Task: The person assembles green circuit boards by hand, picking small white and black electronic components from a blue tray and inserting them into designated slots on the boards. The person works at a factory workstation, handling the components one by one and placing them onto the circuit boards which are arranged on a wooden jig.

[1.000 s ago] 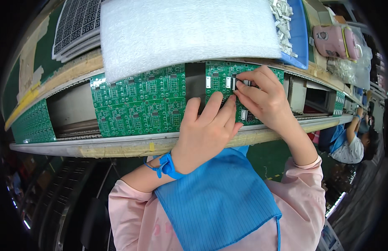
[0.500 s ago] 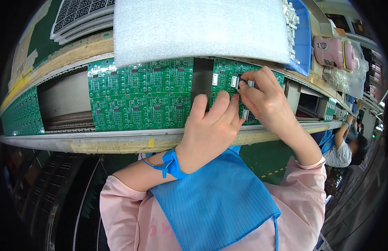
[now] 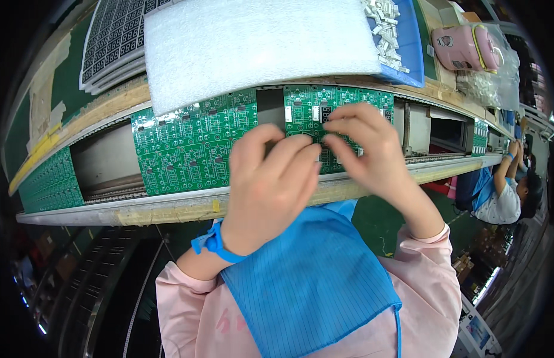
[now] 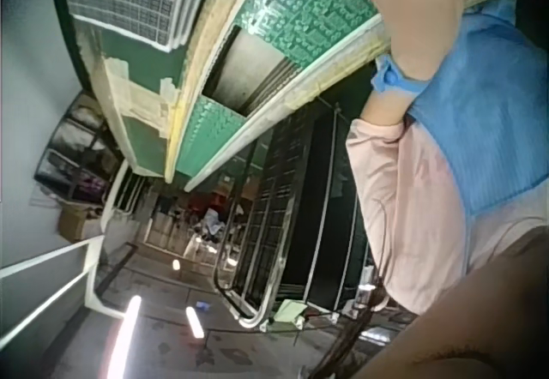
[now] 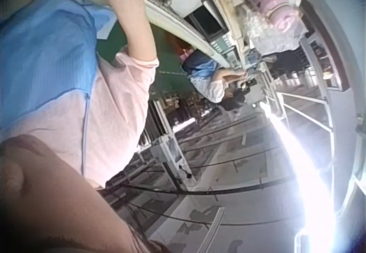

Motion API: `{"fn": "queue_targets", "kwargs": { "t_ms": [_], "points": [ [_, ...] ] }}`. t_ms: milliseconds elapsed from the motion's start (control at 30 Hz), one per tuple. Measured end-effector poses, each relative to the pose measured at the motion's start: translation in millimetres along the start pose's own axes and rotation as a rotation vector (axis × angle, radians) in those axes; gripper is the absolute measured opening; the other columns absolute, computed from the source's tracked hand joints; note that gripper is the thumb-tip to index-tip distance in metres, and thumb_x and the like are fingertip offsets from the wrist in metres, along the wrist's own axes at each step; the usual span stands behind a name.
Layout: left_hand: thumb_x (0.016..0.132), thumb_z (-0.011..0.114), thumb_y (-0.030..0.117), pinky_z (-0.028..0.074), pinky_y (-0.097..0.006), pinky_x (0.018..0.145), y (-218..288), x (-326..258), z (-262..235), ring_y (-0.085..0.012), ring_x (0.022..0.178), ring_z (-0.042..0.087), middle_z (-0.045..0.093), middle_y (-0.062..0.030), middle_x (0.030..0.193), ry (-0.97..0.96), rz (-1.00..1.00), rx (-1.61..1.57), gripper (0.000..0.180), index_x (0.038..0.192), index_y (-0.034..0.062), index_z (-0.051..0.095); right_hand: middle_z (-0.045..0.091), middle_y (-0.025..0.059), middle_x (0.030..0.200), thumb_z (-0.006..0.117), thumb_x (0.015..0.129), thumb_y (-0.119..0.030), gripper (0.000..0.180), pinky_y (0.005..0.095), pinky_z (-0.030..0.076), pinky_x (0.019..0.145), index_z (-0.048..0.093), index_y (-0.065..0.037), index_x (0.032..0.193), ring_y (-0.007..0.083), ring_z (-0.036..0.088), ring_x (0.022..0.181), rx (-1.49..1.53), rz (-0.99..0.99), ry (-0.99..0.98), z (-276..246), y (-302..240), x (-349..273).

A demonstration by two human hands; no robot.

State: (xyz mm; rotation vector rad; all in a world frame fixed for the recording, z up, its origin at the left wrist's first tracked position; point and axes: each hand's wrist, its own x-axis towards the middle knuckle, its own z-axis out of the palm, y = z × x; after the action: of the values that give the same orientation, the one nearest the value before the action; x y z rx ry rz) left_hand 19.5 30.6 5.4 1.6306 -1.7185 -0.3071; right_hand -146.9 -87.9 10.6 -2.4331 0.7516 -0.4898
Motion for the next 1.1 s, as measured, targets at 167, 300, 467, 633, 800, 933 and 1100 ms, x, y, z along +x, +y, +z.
{"fn": "queue_targets", "kwargs": {
  "t_ms": [167,300,467,633,800,933,1100],
  "points": [
    [0.069,0.078,0.010,0.044,-0.041,0.083,-0.4,-24.9,-4.6,-0.0273,0.096,0.058,0.071,0.0003,0.100,0.006,0.086,0.021,0.019,0.087,0.0090,0.072,0.064,0.0115,0.096,0.078,0.075,-0.012,0.022,0.0372,0.053,0.075,0.070,-0.001,0.092,0.0288,0.063,0.090,-0.099,-0.099,-0.036,17.0,-17.5,-3.1],
    [0.071,0.078,0.014,0.042,-0.041,0.083,4.9,-34.0,5.3,-0.0260,0.098,0.058,0.071,0.0010,0.101,-0.015,0.116,0.041,0.017,0.086,0.0096,0.072,0.066,0.0108,0.098,0.077,0.076,-0.005,0.019,0.0366,0.053,0.073,0.071,0.001,0.092,0.0283,0.064,0.087,-0.099,-0.111,-0.023,21.4,-16.1,-2.7],
    [0.075,0.076,0.018,0.041,-0.042,0.084,3.3,-45.8,18.4,-0.0253,0.103,0.056,0.071,0.0009,0.111,0.020,0.113,0.120,0.019,0.091,0.0087,0.074,0.072,0.0104,0.100,0.078,0.073,0.000,0.016,0.0374,0.054,0.072,0.073,0.000,0.088,0.0269,0.065,0.086,-0.058,-0.064,0.070,-1.2,-12.3,-19.8],
    [0.079,0.075,0.020,0.041,-0.041,0.086,-3.0,-47.7,25.9,-0.0249,0.107,0.055,0.070,0.0025,0.118,0.004,0.101,0.167,0.022,0.097,0.0074,0.076,0.073,0.0065,0.104,0.083,0.071,-0.007,0.019,0.0378,0.048,0.072,0.075,-0.006,0.088,0.0259,0.064,0.090,-0.237,-0.136,0.062,3.7,1.1,-49.5],
    [0.081,0.075,0.020,0.040,-0.040,0.087,-4.8,-48.8,26.7,-0.0247,0.109,0.054,0.069,0.0032,0.119,-0.024,0.091,0.181,0.021,0.098,0.0074,0.076,0.072,0.0051,0.108,0.082,0.073,-0.009,0.021,0.0383,0.047,0.075,0.074,-0.006,0.092,0.0259,0.064,0.094,-0.281,-0.162,0.049,14.1,-3.8,-56.9],
    [0.081,0.075,0.020,0.040,-0.040,0.086,-5.8,-48.8,27.3,-0.0245,0.109,0.054,0.069,0.0034,0.119,-0.023,0.091,0.190,0.020,0.098,0.0074,0.076,0.073,0.0061,0.108,0.082,0.074,-0.007,0.018,0.0385,0.047,0.075,0.074,-0.005,0.090,0.0271,0.062,0.094,-0.291,-0.154,0.029,13.1,-7.1,-54.5],
    [0.081,0.075,0.019,0.040,-0.039,0.086,-7.8,-49.5,28.0,-0.0240,0.109,0.054,0.069,0.0027,0.118,-0.013,0.108,0.187,0.020,0.098,0.0067,0.076,0.073,0.0075,0.108,0.081,0.072,-0.002,0.020,0.0378,0.048,0.074,0.073,-0.002,0.090,0.0277,0.059,0.089,-0.190,-0.137,0.056,17.5,-4.8,-53.8]
  ]
}}
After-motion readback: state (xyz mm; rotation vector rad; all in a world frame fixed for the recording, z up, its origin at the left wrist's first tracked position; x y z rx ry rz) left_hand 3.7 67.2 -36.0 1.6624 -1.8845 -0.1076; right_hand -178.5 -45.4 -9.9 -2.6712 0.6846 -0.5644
